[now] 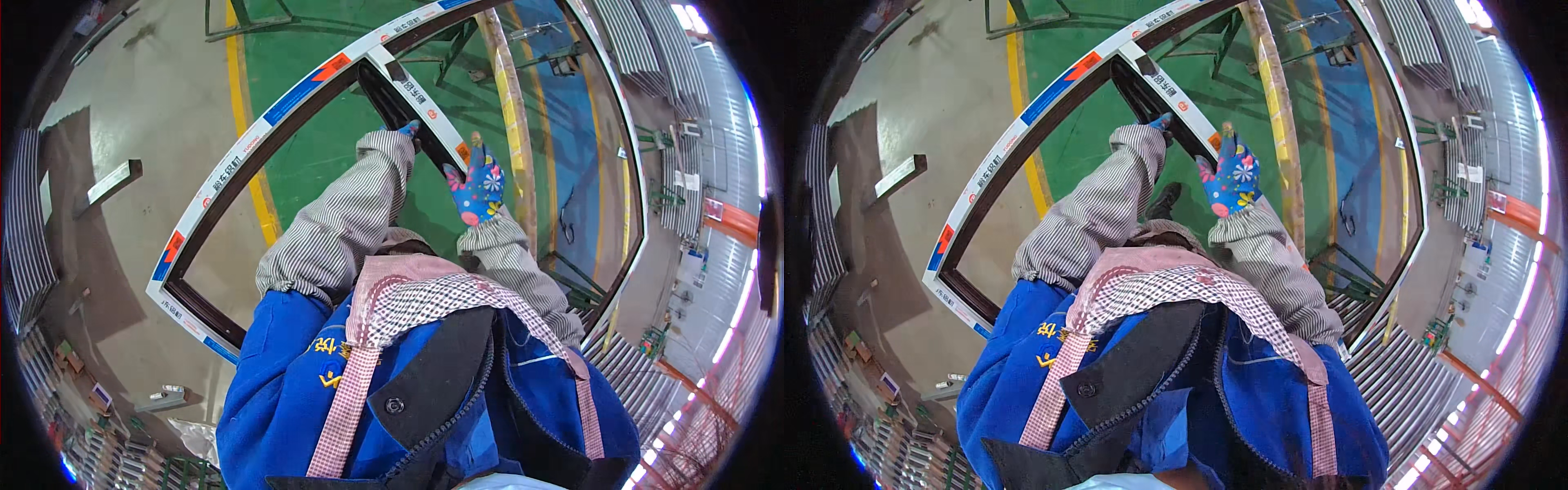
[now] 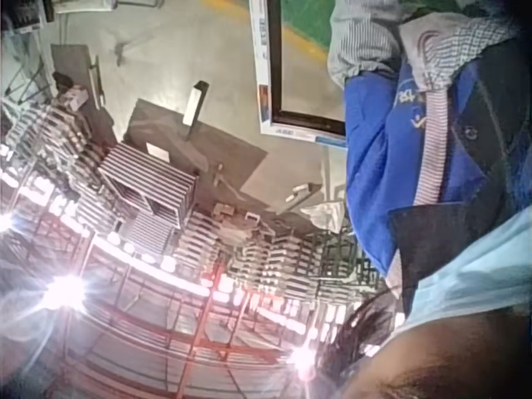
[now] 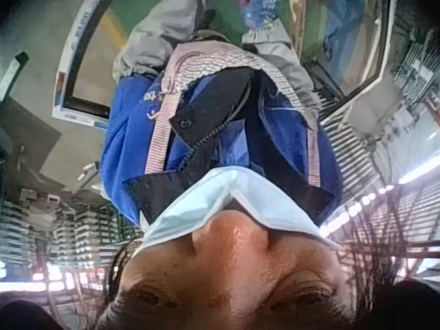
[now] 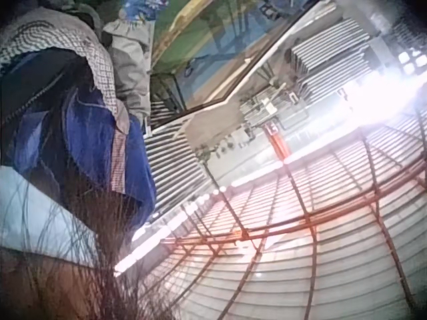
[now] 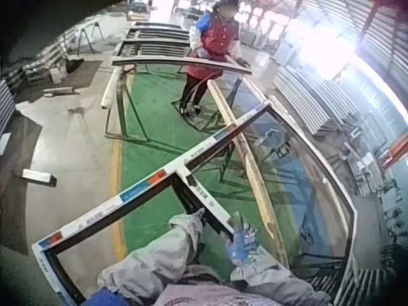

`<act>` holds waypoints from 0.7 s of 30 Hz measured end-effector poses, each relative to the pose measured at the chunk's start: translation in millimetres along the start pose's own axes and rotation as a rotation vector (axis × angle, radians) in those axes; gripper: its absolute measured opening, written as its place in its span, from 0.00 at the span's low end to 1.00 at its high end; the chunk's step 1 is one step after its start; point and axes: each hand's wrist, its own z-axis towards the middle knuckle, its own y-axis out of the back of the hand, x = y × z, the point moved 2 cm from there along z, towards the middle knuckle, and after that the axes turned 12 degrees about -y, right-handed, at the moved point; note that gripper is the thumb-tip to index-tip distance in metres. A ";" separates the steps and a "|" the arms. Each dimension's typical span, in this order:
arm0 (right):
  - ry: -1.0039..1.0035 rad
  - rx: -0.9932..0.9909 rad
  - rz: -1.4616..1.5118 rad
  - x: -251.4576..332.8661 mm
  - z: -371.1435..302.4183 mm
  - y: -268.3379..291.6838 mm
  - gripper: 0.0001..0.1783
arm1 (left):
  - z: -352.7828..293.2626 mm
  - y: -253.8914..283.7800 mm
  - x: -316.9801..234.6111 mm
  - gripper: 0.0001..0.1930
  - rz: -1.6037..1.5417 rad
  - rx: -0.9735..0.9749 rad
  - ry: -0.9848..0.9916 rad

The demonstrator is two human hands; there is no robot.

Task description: The worker is seen assembling and moving large window frames on a fabrication floor.

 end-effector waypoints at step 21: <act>-0.036 0.259 -0.051 62.0 60.4 -17.2 0.27 | -4.7 14.9 -33.5 0.32 1.247 0.268 -0.102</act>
